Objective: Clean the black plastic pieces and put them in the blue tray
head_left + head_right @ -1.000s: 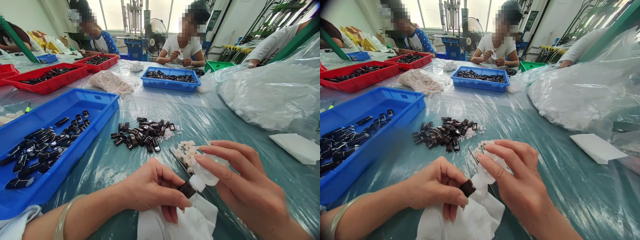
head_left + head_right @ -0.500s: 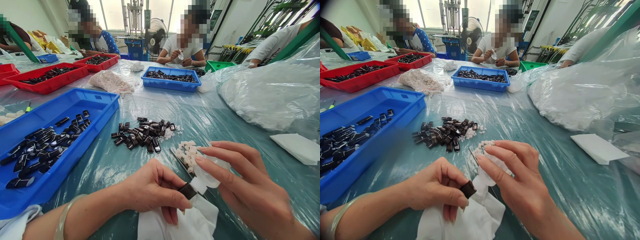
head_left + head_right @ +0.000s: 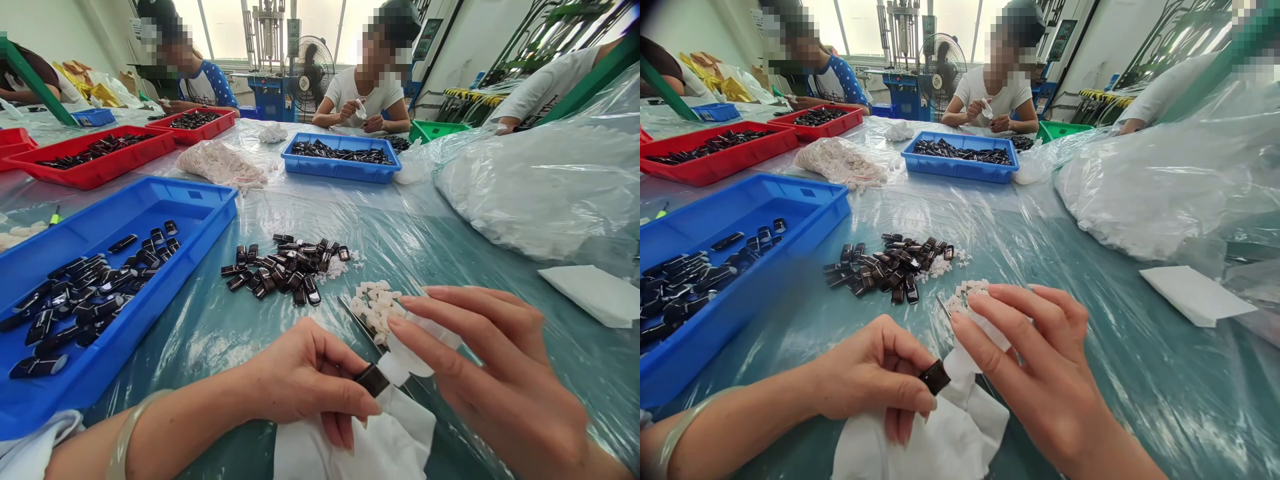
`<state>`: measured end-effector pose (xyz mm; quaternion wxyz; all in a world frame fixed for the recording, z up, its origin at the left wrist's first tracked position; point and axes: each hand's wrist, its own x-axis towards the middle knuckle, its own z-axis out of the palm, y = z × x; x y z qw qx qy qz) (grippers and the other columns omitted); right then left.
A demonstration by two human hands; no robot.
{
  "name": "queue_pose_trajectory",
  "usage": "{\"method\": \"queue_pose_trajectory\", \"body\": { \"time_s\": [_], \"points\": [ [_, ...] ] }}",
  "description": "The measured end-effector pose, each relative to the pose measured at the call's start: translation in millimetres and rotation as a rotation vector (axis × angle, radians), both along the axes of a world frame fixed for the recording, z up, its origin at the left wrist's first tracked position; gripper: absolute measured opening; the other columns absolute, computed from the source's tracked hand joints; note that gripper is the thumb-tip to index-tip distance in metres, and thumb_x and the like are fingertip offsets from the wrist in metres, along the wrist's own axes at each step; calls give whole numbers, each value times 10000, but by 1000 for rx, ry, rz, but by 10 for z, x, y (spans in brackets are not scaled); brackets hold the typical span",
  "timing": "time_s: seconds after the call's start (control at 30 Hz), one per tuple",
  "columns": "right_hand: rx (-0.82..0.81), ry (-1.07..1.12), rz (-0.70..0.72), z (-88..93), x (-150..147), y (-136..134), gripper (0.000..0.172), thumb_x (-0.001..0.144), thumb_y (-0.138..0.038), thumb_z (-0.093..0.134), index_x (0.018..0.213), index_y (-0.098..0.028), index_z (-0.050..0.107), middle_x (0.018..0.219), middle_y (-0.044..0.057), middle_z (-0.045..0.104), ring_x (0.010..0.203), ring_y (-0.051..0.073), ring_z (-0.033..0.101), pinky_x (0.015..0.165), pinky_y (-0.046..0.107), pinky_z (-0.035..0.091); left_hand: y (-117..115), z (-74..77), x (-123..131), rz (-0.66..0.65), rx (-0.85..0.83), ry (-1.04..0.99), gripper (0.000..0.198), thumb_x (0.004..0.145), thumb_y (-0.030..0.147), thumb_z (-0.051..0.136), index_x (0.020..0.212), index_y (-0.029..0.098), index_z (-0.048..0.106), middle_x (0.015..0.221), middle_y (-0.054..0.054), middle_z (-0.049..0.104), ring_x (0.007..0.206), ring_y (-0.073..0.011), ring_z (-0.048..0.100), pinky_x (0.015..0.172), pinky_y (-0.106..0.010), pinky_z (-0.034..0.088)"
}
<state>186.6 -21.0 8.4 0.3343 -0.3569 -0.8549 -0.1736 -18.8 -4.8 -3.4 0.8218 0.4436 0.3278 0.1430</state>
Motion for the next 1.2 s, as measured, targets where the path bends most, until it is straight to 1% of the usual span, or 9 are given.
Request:
{"method": "queue_pose_trajectory", "body": {
  "time_s": [0.17,0.43,0.6,0.8,0.93,1.07,1.2],
  "points": [
    [14,1,-1,-22,9,-11,296,814,14,489,979,-185,634,982,99,642,983,287,535,783,526,418,1,-18,-5,-5,2,-10,149,686,212,682,770,90,700,496,7,597,418,-61,558,460,-150,479],
    [23,-2,-17,-63,15,-10,300,816,-2,498,1007,-184,639,987,90,635,984,285,531,769,507,419,-10,-16,-4,-9,-9,1,135,680,207,680,750,92,697,482,13,591,412,-64,558,450,-149,473],
    [43,25,-31,-94,-11,-5,297,823,-3,489,1000,-179,651,990,87,636,972,278,539,767,487,417,-15,-19,7,-9,-18,-3,110,683,206,674,697,97,678,489,11,597,412,-65,556,456,-154,474],
    [53,44,-51,-73,-49,-10,288,842,-16,458,978,-181,652,965,93,647,951,276,549,744,477,418,-10,-19,11,-14,-38,-8,106,678,201,673,644,104,648,483,15,593,405,-65,551,447,-150,466],
    [63,35,-80,-64,-71,-12,303,828,12,456,976,-189,627,922,84,641,943,271,552,714,455,435,-11,-5,20,-16,-52,-13,107,675,189,665,614,109,629,482,19,587,402,-62,548,438,-144,461],
    [37,61,-108,-59,-78,4,295,812,10,488,969,-211,604,897,67,634,925,267,557,706,435,452,-15,7,23,-19,-43,-18,102,673,195,670,629,109,635,481,22,588,405,-62,548,443,-145,462],
    [-18,46,-75,-36,-73,27,333,790,43,461,962,-209,593,916,73,626,907,264,556,694,429,464,-16,4,22,-17,-32,-12,124,677,210,671,616,109,632,476,17,592,407,-65,549,446,-149,458]
  ]
}}
